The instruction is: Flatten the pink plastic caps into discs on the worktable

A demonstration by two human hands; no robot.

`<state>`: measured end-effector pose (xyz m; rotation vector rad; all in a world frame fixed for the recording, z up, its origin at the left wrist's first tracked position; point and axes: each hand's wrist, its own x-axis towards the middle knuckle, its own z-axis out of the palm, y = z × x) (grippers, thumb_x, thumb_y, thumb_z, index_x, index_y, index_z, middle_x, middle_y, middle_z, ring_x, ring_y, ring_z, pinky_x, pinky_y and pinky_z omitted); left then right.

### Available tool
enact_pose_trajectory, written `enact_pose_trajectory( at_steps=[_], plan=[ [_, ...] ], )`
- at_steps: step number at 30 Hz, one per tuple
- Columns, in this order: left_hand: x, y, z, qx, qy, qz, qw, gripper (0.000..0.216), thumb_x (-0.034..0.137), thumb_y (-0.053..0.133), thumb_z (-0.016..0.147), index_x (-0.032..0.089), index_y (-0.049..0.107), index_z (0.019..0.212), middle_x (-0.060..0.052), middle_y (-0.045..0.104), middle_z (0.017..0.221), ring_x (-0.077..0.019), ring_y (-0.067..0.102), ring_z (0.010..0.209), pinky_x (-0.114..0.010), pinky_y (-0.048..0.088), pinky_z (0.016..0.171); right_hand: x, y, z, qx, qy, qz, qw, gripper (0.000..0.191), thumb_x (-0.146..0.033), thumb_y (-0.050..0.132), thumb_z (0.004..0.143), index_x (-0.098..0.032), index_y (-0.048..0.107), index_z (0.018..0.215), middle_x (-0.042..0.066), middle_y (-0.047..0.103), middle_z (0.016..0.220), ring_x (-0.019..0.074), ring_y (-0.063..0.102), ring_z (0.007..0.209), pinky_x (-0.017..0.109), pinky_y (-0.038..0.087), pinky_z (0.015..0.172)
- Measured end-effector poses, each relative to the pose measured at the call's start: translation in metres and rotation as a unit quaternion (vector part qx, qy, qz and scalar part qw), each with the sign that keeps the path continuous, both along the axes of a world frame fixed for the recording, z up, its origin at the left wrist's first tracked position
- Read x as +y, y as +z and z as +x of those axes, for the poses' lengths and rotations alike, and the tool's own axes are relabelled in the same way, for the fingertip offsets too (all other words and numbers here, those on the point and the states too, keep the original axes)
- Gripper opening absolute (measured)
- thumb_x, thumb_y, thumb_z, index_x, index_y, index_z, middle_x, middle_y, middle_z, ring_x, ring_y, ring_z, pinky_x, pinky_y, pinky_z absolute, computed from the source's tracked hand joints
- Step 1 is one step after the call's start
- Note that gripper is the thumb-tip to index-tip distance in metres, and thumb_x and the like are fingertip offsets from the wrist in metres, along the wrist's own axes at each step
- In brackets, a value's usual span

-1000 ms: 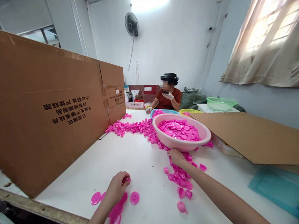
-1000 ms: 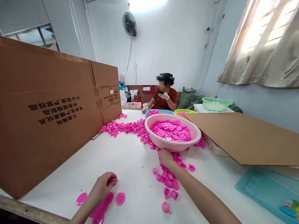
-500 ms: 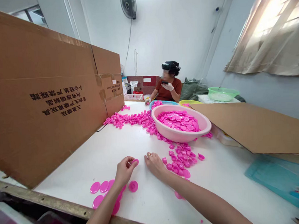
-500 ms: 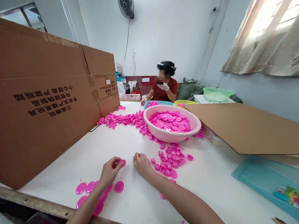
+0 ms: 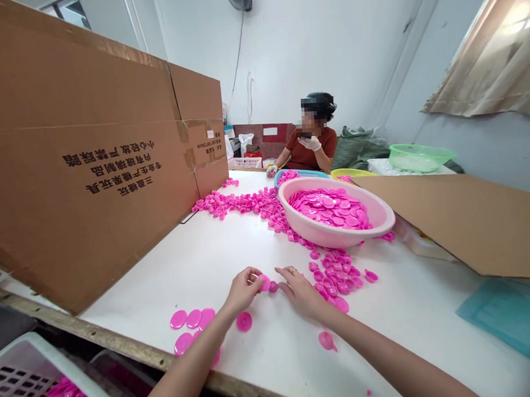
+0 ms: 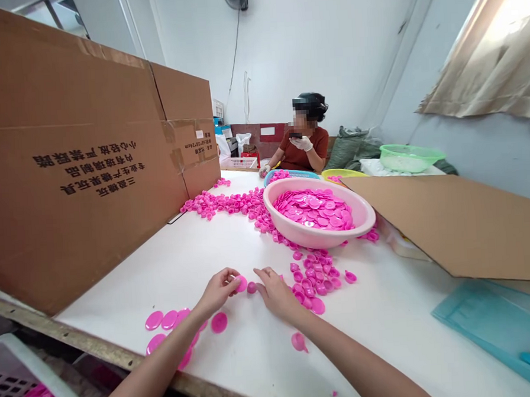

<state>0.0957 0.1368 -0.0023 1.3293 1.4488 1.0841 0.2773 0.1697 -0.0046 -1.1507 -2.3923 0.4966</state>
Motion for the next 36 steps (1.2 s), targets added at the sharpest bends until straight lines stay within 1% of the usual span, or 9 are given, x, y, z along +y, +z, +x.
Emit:
enact_pose_trajectory(
  at_steps=[4,8,12,14,20,25,28,33,36],
  plan=[
    [0.013,-0.012,0.021,0.087,0.012,-0.03,0.996,0.021,0.034,0.049,0.071,0.018,0.053,0.085,0.002,0.057,0.065,-0.0089,0.053,0.057,-0.02,0.039,0.054,0.012,0.001,-0.006,0.055,-0.043,-0.113,0.991,0.033,-0.027,0.034,0.084,-0.015,0.058,0.102,0.01,0.06,0.098,0.0173,0.053,0.095,0.03,0.039,0.084],
    [0.023,-0.02,0.027,0.154,-0.008,-0.061,0.986,0.017,0.031,0.045,0.073,0.018,0.052,0.083,0.001,0.06,0.068,-0.0089,0.054,0.06,-0.019,0.038,0.054,0.022,-0.002,-0.01,0.04,-0.006,-0.211,0.977,0.026,-0.03,0.042,0.079,-0.015,0.063,0.079,0.006,0.064,0.077,0.0155,0.058,0.072,0.027,0.044,0.068],
    [0.041,-0.018,0.021,0.173,-0.043,-0.079,0.981,0.014,0.026,0.053,0.066,0.018,0.053,0.077,0.001,0.06,0.07,-0.0091,0.054,0.062,-0.018,0.037,0.053,0.042,-0.003,-0.012,0.072,-0.011,-0.426,0.902,0.017,-0.028,0.054,0.071,-0.013,0.06,0.078,0.003,0.062,0.064,0.0114,0.058,0.057,0.022,0.047,0.054],
    [0.054,-0.015,0.016,0.181,-0.073,-0.09,0.977,0.015,0.024,0.06,0.058,0.017,0.054,0.071,0.002,0.06,0.067,-0.01,0.054,0.061,-0.018,0.036,0.051,0.052,-0.001,-0.013,0.067,-0.019,-0.484,0.872,0.015,-0.023,0.062,0.064,-0.012,0.059,0.074,0.001,0.061,0.058,0.0113,0.059,0.054,0.022,0.049,0.053],
    [0.052,-0.013,0.01,0.169,-0.149,-0.099,0.969,0.024,0.033,0.059,0.062,0.017,0.055,0.078,0.002,0.06,0.066,-0.0103,0.055,0.06,-0.018,0.037,0.051,0.062,0.0,-0.012,0.086,-0.033,-0.545,0.833,0.021,-0.017,0.07,0.051,-0.013,0.057,0.067,0.0,0.062,0.056,0.0118,0.061,0.056,0.02,0.051,0.056],
    [0.027,-0.014,0.014,0.229,-0.075,-0.027,0.97,0.026,0.041,0.041,0.076,0.021,0.054,0.085,0.002,0.061,0.073,-0.0102,0.053,0.066,-0.02,0.037,0.059,0.06,-0.008,-0.012,0.1,-0.026,-0.528,0.843,0.018,-0.017,0.069,0.05,-0.013,0.058,0.065,0.0,0.062,0.056,0.0107,0.06,0.055,0.018,0.05,0.054],
    [0.04,-0.008,0.024,0.277,-0.04,-0.061,0.958,0.032,0.043,0.034,0.079,0.019,0.055,0.083,-0.003,0.06,0.081,-0.0152,0.052,0.076,-0.026,0.037,0.066,0.06,-0.008,-0.017,0.063,-0.039,-0.506,0.859,0.018,-0.015,0.069,0.048,-0.013,0.056,0.06,-0.003,0.058,0.048,0.0114,0.059,0.051,0.018,0.048,0.05],
    [0.06,-0.011,0.051,0.378,0.113,-0.014,0.919,0.029,0.031,0.038,0.078,0.024,0.049,0.104,-0.008,0.047,0.108,-0.0251,0.04,0.1,-0.038,0.029,0.081,0.063,-0.01,-0.021,0.042,-0.033,-0.506,0.861,0.01,-0.009,0.062,0.049,-0.014,0.056,0.056,-0.004,0.056,0.042,0.0106,0.057,0.046,0.018,0.047,0.047],
    [0.057,-0.019,0.057,0.393,0.122,-0.014,0.912,0.028,0.027,0.038,0.079,0.026,0.05,0.103,-0.009,0.044,0.11,-0.0249,0.038,0.1,-0.038,0.028,0.081,0.069,-0.015,-0.02,0.038,-0.016,-0.524,0.851,0.01,-0.009,0.061,0.049,-0.015,0.057,0.056,-0.004,0.058,0.043,0.0104,0.057,0.046,0.018,0.048,0.048]
  ],
)
